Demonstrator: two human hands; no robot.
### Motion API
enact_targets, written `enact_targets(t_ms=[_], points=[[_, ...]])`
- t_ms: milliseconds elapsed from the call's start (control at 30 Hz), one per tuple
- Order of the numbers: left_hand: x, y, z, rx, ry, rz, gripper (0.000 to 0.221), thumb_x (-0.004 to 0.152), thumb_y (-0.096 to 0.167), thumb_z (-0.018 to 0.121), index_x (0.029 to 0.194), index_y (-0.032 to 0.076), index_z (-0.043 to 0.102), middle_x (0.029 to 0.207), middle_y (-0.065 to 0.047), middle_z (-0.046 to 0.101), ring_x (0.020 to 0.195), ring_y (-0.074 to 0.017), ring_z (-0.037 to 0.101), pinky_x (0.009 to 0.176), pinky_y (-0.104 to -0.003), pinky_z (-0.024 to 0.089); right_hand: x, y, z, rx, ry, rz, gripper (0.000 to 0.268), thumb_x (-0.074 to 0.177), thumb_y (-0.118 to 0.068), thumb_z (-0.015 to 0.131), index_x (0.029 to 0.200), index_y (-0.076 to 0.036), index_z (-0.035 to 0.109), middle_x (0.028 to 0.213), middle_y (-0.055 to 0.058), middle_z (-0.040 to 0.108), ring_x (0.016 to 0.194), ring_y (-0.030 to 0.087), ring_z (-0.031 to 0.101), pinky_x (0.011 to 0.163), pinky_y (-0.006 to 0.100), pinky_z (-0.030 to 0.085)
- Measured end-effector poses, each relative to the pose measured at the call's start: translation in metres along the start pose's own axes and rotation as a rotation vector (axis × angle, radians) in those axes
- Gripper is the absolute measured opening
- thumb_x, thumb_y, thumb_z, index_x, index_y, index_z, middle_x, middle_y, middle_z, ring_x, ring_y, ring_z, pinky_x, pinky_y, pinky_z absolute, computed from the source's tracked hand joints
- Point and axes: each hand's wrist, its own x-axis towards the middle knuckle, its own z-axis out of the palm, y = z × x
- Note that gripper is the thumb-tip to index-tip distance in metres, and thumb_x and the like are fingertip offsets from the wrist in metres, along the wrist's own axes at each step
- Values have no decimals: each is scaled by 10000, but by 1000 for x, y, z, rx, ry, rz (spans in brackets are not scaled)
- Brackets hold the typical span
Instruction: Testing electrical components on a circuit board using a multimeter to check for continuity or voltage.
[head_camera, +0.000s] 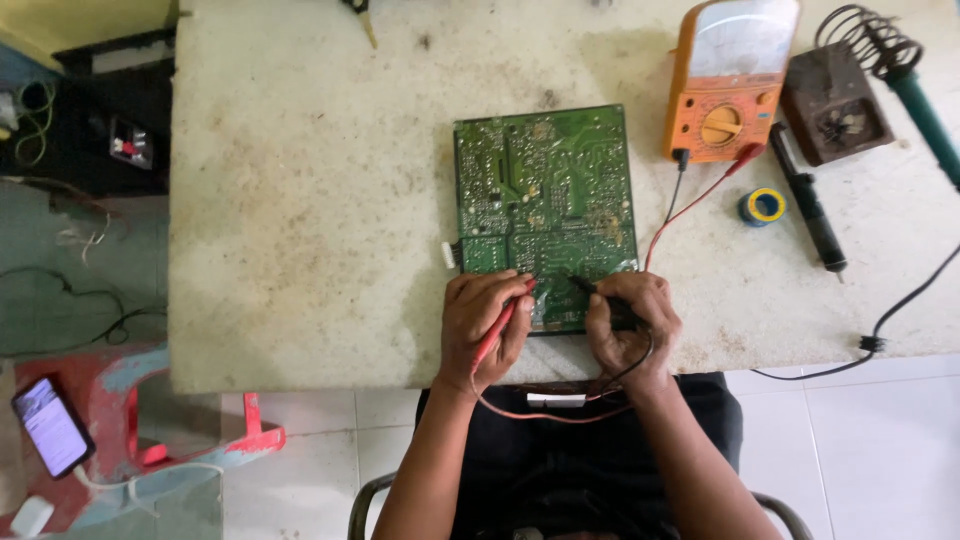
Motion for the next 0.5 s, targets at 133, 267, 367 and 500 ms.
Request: enact_targets(t_ms=[133,267,367,500], points=[[1,-3,-2,10,-26,39,87,966,181,679,1025,120,697,1052,-5,783,991,-180,742,930,-336,477,4,-2,-1,2,15,-9,78,853,-83,789,908,-57,741,847,110,734,803,308,693,805,385,571],[0,-3,2,15,-13,32,85,956,175,687,1008,108,697,1038,-10,786,984,-195,745,927,-340,487,7,-5,0,-36,36,-34,85,841,-95,795,910,-86,746,821,90,735,756,300,693,782,375,568],[-1,-3,2,12,-8,11,81,951,172,695,994,103,697,1030,-10,790,982,-199,748,923,-339,487,8,-6,1,-48,36,-41,95,838,-103,801,911,-97,740,816,79,731,738,300,691,778,378,562],[0,0,1,0,-7,6,78,955,176,688,980,102,694,1024,-11,792,977,-205,751,914,-345,490,7,-7,2,-61,40,-32,85,851,-119,793,910,-109,733,811,63,731,725,289,688,777,369,555]])
